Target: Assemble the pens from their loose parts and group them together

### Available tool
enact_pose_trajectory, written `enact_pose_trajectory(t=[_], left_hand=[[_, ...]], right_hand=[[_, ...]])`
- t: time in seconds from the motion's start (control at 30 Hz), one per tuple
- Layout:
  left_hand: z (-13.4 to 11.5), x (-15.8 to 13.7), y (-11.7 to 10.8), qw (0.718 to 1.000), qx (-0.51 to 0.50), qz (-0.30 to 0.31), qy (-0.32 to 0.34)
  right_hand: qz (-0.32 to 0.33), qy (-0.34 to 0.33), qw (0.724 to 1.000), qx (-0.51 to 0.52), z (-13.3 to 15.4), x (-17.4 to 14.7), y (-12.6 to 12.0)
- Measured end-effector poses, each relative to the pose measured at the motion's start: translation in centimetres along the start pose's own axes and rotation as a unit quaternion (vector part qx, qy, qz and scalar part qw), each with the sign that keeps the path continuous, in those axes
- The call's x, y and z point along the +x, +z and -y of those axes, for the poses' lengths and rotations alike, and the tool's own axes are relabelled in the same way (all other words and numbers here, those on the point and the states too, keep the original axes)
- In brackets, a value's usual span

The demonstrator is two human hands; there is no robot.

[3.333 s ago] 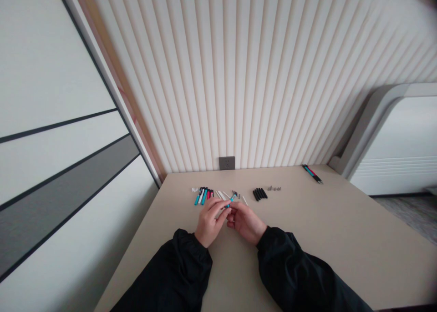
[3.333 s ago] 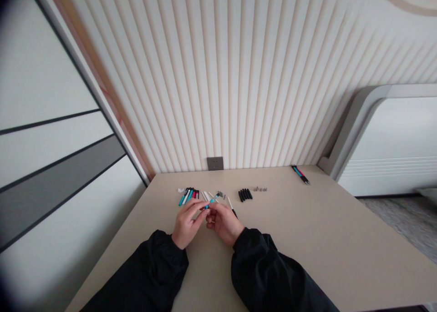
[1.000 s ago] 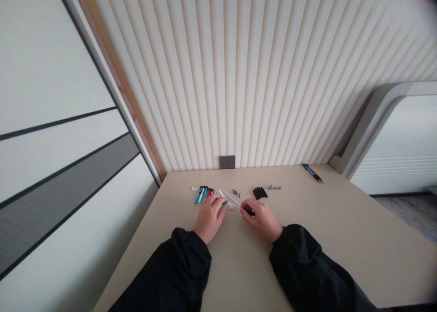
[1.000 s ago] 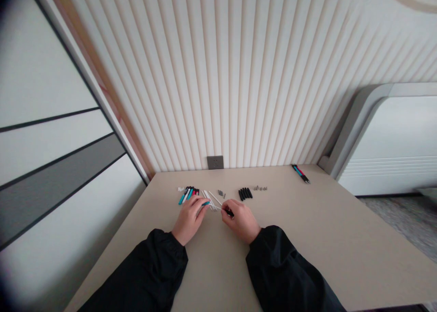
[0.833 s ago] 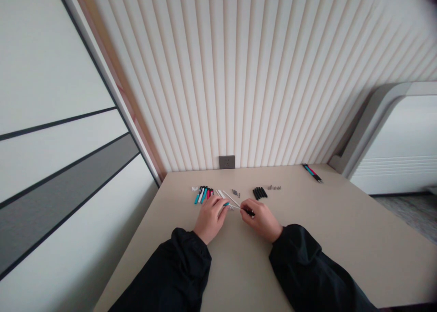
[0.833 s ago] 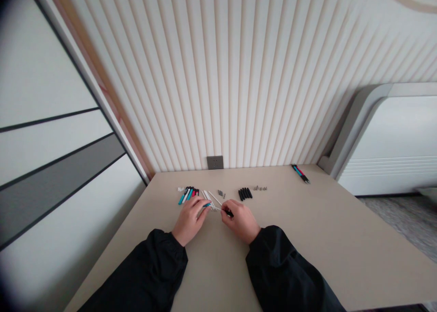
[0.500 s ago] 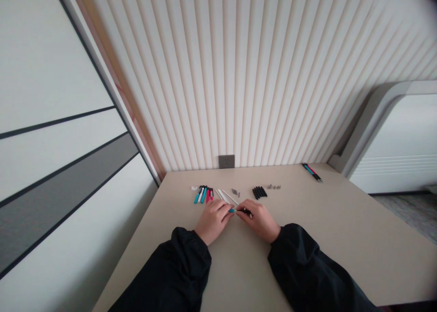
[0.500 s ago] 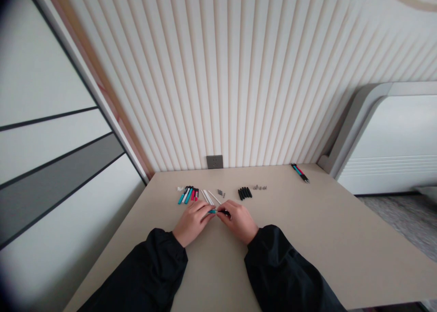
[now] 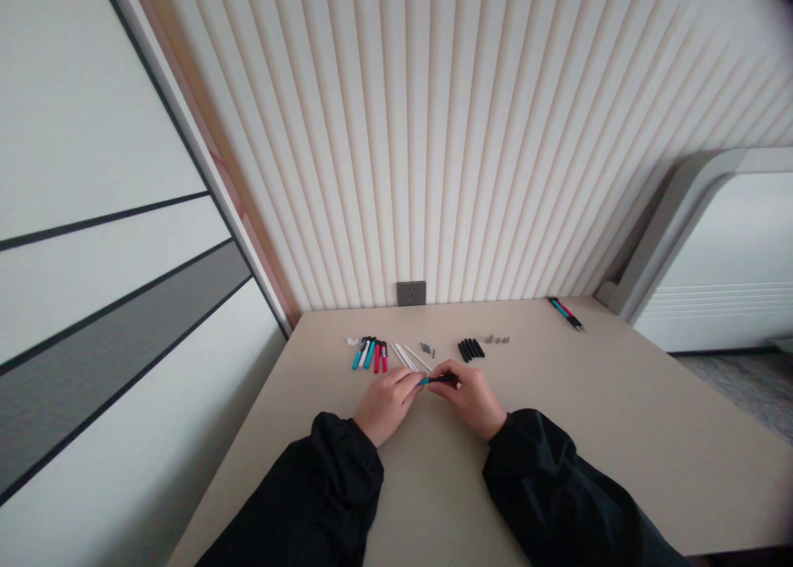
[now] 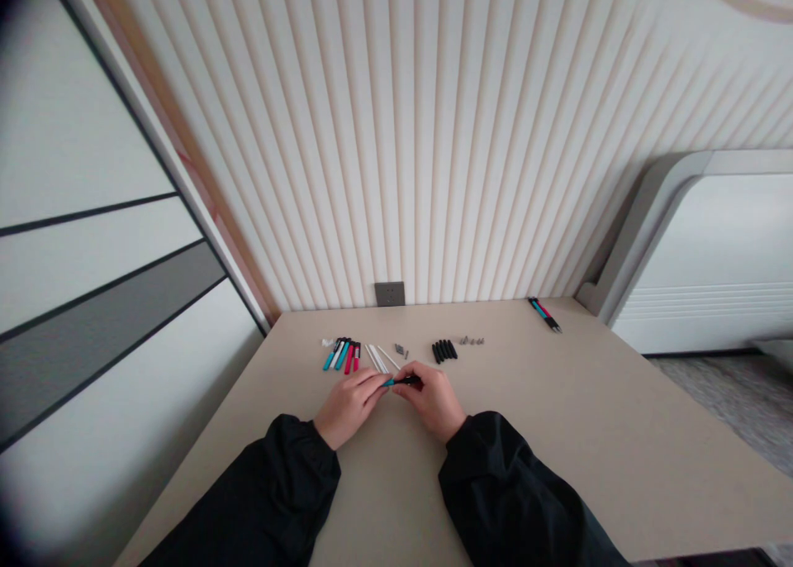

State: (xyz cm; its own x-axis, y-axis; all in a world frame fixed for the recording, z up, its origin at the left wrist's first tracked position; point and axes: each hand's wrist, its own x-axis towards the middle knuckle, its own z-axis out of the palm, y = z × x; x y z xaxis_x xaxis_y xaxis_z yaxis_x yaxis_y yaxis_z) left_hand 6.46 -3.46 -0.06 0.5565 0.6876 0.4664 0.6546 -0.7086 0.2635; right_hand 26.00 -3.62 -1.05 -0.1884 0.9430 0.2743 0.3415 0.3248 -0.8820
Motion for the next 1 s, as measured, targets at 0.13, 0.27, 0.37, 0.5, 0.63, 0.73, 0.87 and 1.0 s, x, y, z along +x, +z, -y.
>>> enact_pose_trajectory(t=[0.13, 0.27, 0.37, 0.5, 0.63, 0.73, 0.87, 1.0], left_hand=[[-0.01, -0.09, 0.04, 1.0, 0.005, 0.004, -0.009], [-0.02, -0.08, 0.04, 1.0, 0.005, -0.004, -0.011], [-0.12, -0.04, -0.09, 1.0, 0.002, -0.008, -0.007], [-0.33, 0.0, -0.28, 1.0, -0.002, -0.004, -0.014], [-0.35, 0.03, -0.35, 1.0, -0.014, -0.012, -0.009], [-0.21, 0.06, -0.32, 0.999, -0.021, -0.022, -0.011], [-0.01, 0.09, -0.34, 0.999, -0.031, -0.04, -0.016], [-0.04, 0.1, -0.53, 0.998, -0.043, -0.051, -0.005]], right_hand=[[0.006, -0.027, 0.999, 0.023, 0.08, 0.04, 0.08], [0.011, -0.032, 0.997, 0.065, 0.09, 0.06, 0.07], [0.01, -0.006, 0.988, 0.154, -0.24, 0.23, 0.19], [-0.022, 0.028, 0.966, 0.257, -0.61, 0.59, 0.39], [-0.041, 0.056, 0.959, 0.274, -0.45, 0.72, 0.4], [-0.034, 0.068, 0.958, 0.277, -0.31, 0.65, 0.3], [-0.025, 0.088, 0.955, 0.283, -0.25, 0.57, 0.14], [-0.027, 0.101, 0.958, 0.266, -0.1, 0.54, -0.01]])
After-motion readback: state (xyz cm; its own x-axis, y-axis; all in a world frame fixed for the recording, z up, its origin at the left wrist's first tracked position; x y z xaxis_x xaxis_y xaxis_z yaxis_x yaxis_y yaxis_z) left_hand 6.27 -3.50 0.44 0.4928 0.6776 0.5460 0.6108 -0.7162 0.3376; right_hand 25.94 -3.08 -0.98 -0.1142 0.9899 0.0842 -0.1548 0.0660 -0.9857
